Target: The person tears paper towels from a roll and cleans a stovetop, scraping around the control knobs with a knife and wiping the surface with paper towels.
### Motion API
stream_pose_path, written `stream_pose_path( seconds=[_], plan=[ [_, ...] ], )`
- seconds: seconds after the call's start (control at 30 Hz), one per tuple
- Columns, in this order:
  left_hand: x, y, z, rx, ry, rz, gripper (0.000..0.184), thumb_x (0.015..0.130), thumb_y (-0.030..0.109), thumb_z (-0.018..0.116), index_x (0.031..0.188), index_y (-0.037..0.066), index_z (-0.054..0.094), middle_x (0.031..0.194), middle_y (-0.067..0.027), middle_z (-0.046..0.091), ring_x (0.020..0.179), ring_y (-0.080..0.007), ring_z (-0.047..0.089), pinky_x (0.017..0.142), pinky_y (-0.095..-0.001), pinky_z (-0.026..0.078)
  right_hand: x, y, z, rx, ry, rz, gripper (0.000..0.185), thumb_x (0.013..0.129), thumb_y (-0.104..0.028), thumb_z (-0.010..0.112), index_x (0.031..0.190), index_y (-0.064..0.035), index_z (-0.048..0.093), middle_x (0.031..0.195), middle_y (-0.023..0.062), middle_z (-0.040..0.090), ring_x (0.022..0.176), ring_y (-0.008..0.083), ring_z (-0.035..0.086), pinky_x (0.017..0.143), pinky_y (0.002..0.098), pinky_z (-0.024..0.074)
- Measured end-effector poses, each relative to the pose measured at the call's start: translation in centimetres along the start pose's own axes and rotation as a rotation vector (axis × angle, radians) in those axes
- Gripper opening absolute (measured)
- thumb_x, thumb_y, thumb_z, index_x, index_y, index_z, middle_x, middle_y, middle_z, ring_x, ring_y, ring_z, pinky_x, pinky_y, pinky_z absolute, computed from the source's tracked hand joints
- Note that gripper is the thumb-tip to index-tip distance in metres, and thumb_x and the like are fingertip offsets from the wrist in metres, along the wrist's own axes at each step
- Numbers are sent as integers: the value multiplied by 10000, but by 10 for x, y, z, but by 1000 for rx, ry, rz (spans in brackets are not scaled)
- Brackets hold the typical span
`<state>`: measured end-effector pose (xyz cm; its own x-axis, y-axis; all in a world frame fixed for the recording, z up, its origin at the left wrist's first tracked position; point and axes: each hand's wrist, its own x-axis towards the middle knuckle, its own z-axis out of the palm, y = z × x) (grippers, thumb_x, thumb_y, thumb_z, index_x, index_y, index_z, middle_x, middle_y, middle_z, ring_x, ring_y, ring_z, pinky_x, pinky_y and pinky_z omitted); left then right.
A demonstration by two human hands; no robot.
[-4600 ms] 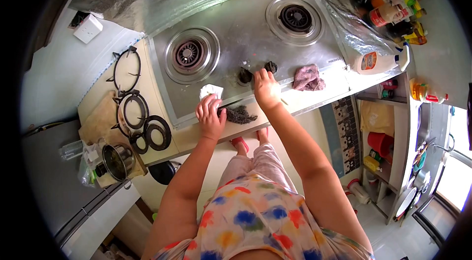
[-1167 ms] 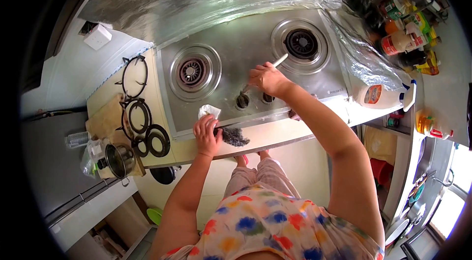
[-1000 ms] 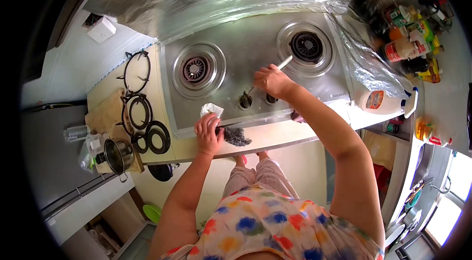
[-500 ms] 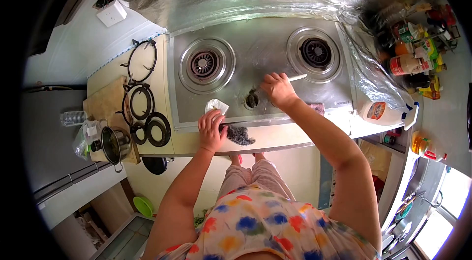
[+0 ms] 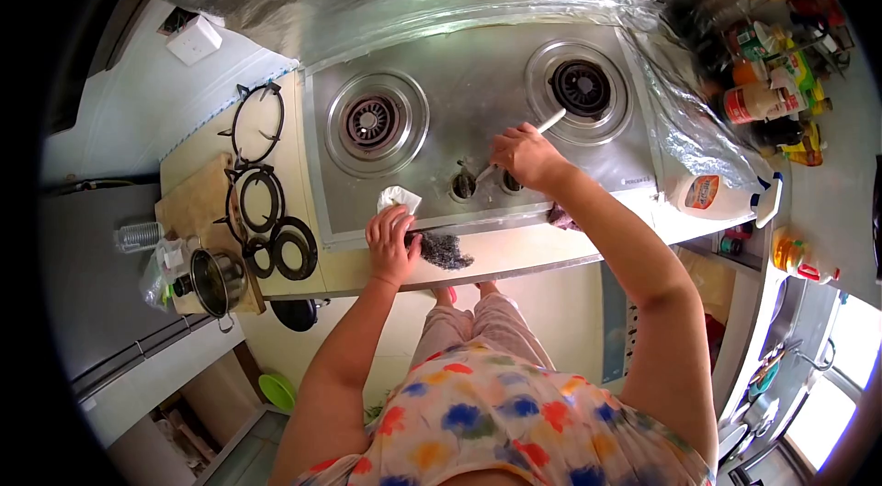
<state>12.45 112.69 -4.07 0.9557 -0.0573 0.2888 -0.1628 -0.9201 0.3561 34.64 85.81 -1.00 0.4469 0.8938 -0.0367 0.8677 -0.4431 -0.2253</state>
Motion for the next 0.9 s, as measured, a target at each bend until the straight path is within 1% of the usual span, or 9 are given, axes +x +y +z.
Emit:
stream_pose_path(
  seconds=[0.13,0.23,0.33,0.43,0.53,0.63,0.73,0.83,0.9],
  plan=[
    [-1,-1,0,4,-6,3,495,713,148,728,1161,138,517,1268,-69,528,1209,-311,477,1025,-493,321,5,0,3,-28,-45,-3,167,856,-182,566,906,-209,723,997,-9,574,1057,180,534,962,353,363],
    [-1,-1,1,6,-1,4,498,709,147,728,1160,136,517,1265,-72,531,1204,-313,481,1023,-492,322,10,-1,-1,2,-118,34,159,850,-181,570,899,-204,719,995,-6,575,1061,181,531,953,356,370],
    [-1,-2,2,10,0,6,501,704,147,729,1158,134,518,1265,-73,533,1203,-314,483,1021,-492,323,10,-2,3,67,-45,55,157,834,-175,577,908,-193,715,997,-6,572,1061,182,532,942,354,380],
    [-1,-1,1,12,-3,6,502,701,149,730,1156,133,520,1266,-73,534,1204,-313,482,1019,-492,324,9,-12,3,-76,-70,94,167,823,-162,576,916,-186,712,1013,-6,572,1062,186,531,934,354,385],
    [0,0,0,13,-10,3,503,699,147,732,1155,133,520,1268,-74,534,1204,-314,481,1018,-492,324,12,-18,-2,-60,-45,141,177,816,-142,575,920,-184,712,1041,-9,572,1066,186,528,940,351,383],
    [0,-1,-1,15,-15,3,504,697,143,732,1154,134,521,1270,-75,533,1205,-314,481,1018,-491,323,12,-16,0,-40,22,123,186,818,-131,565,922,-182,710,1054,-5,572,1072,187,524,946,348,379],
    [-1,-1,1,13,-9,4,503,698,140,732,1154,133,521,1269,-74,533,1204,-313,482,1017,-490,323,7,-6,-1,33,-25,81,185,819,-131,567,929,-180,707,1065,0,569,1087,190,521,968,355,371],
    [0,-1,2,3,0,6,500,700,140,731,1154,133,521,1266,-74,533,1202,-313,483,1015,-489,324,5,-3,-1,44,-99,56,182,821,-135,573,941,-179,703,1072,4,568,1102,194,518,985,363,363],
    [0,-1,1,-3,-3,4,498,701,141,730,1154,134,521,1264,-73,534,1200,-314,485,1014,-488,324,6,-4,0,-5,-93,53,184,819,-130,578,947,-179,700,1074,4,568,1111,193,515,995,366,359]
  ],
)
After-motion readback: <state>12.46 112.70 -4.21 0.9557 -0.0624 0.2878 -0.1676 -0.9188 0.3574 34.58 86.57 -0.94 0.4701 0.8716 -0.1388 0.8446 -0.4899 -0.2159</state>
